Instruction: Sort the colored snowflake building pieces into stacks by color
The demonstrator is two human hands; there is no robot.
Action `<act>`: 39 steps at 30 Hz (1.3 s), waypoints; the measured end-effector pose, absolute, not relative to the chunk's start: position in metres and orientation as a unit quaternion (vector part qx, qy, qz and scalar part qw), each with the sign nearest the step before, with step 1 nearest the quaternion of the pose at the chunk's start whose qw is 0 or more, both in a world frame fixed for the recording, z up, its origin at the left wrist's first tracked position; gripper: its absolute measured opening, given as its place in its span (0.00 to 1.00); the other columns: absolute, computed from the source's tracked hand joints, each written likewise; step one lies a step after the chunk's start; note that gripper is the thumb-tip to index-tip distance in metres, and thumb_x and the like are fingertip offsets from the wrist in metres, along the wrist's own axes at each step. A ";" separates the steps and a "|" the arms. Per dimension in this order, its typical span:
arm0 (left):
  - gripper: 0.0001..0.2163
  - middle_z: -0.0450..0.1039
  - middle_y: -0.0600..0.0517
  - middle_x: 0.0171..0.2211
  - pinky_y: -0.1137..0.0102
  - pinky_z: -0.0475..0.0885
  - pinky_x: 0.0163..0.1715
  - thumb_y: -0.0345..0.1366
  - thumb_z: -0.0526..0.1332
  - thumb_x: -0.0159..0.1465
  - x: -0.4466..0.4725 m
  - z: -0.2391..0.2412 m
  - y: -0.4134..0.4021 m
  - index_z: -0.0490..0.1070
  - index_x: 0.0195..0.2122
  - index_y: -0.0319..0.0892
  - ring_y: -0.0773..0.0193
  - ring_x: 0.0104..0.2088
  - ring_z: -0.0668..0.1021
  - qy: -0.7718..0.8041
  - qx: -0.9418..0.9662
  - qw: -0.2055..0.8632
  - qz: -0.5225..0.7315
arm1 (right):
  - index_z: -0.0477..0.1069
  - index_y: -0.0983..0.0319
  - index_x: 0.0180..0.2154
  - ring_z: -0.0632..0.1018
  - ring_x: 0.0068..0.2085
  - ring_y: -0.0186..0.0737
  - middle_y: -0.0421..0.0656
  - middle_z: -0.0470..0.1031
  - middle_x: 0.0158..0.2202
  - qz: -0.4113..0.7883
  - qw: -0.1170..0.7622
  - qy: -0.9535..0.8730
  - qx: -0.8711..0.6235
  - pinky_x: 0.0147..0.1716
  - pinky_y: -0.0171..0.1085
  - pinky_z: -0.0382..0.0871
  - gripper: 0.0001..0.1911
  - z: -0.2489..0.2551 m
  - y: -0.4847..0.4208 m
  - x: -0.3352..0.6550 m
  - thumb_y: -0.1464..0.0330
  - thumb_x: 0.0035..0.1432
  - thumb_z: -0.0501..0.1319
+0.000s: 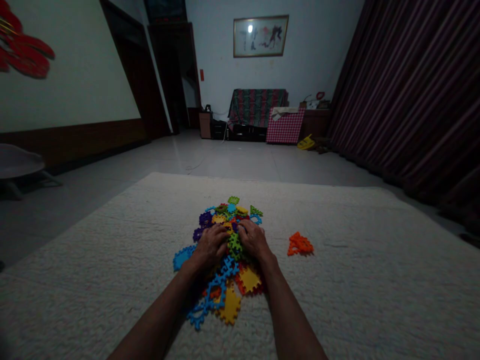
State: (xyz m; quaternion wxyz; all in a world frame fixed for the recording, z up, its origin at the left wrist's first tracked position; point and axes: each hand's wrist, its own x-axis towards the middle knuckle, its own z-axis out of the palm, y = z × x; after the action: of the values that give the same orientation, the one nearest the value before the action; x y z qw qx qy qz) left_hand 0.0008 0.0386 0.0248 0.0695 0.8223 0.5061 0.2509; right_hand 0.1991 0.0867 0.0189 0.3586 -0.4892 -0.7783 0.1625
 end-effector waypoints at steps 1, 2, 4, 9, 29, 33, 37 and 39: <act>0.15 0.75 0.45 0.55 0.53 0.65 0.60 0.29 0.58 0.62 0.000 0.026 0.039 0.77 0.48 0.46 0.52 0.61 0.71 0.503 0.823 0.068 0.255 | 0.76 0.57 0.44 0.78 0.51 0.44 0.46 0.80 0.49 0.158 0.355 -0.775 -0.499 0.54 0.45 0.70 0.16 0.017 0.088 0.200 0.62 0.67 0.51; 0.14 0.75 0.45 0.53 0.54 0.66 0.59 0.28 0.58 0.61 -0.001 0.026 0.039 0.77 0.46 0.45 0.53 0.58 0.73 0.502 0.823 0.067 0.258 | 0.76 0.57 0.44 0.78 0.51 0.44 0.46 0.80 0.49 0.155 0.353 -0.771 -0.507 0.55 0.45 0.70 0.16 0.016 0.090 0.201 0.62 0.68 0.51; 0.13 0.76 0.46 0.50 0.57 0.68 0.56 0.28 0.60 0.59 -0.003 0.028 0.039 0.77 0.43 0.45 0.54 0.53 0.75 0.502 0.823 0.070 0.258 | 0.76 0.57 0.42 0.78 0.50 0.44 0.47 0.80 0.47 0.156 0.351 -0.768 -0.513 0.54 0.44 0.70 0.17 0.014 0.092 0.203 0.62 0.68 0.50; 0.03 0.77 0.49 0.41 0.60 0.69 0.52 0.33 0.62 0.60 -0.007 0.032 0.040 0.75 0.34 0.46 0.56 0.46 0.77 0.504 0.816 0.082 0.270 | 0.76 0.57 0.39 0.79 0.45 0.43 0.46 0.80 0.42 0.152 0.357 -0.772 -0.503 0.50 0.42 0.72 0.14 0.012 0.094 0.206 0.65 0.65 0.52; 0.08 0.80 0.48 0.40 0.65 0.76 0.48 0.31 0.59 0.63 -0.051 0.032 0.059 0.79 0.37 0.44 0.59 0.44 0.81 0.616 0.663 0.091 0.416 | 0.76 0.58 0.48 0.77 0.54 0.49 0.49 0.79 0.53 0.090 0.305 -0.790 -0.525 0.54 0.47 0.68 0.16 0.026 0.089 0.179 0.71 0.60 0.58; 0.10 0.81 0.47 0.41 0.65 0.77 0.46 0.33 0.59 0.62 -0.068 0.033 0.061 0.80 0.38 0.43 0.57 0.42 0.82 0.660 0.615 0.097 0.422 | 0.78 0.60 0.45 0.78 0.51 0.55 0.54 0.80 0.49 0.076 0.196 -0.780 -0.589 0.51 0.49 0.67 0.13 0.049 0.096 0.153 0.64 0.62 0.59; 0.11 0.82 0.46 0.41 0.64 0.77 0.47 0.33 0.58 0.62 -0.075 0.032 0.061 0.81 0.38 0.43 0.56 0.43 0.82 0.679 0.588 0.101 0.429 | 0.78 0.62 0.46 0.77 0.54 0.59 0.58 0.79 0.50 0.074 0.097 -0.749 -0.652 0.52 0.51 0.66 0.15 0.069 0.104 0.132 0.63 0.60 0.62; 0.11 0.82 0.47 0.41 0.65 0.76 0.46 0.33 0.58 0.62 -0.075 0.030 0.062 0.81 0.38 0.42 0.57 0.43 0.82 0.685 0.583 0.103 0.426 | 0.78 0.63 0.49 0.76 0.56 0.60 0.59 0.78 0.52 0.069 0.064 -0.735 -0.671 0.53 0.50 0.66 0.17 0.074 0.108 0.125 0.65 0.59 0.64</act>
State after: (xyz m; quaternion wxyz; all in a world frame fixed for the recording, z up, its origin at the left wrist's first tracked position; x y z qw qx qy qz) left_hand -0.0753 0.0618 0.0296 0.1029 0.5828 0.6846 0.4255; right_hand 0.1250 0.1081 0.0738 0.0638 -0.6711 -0.7353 0.0691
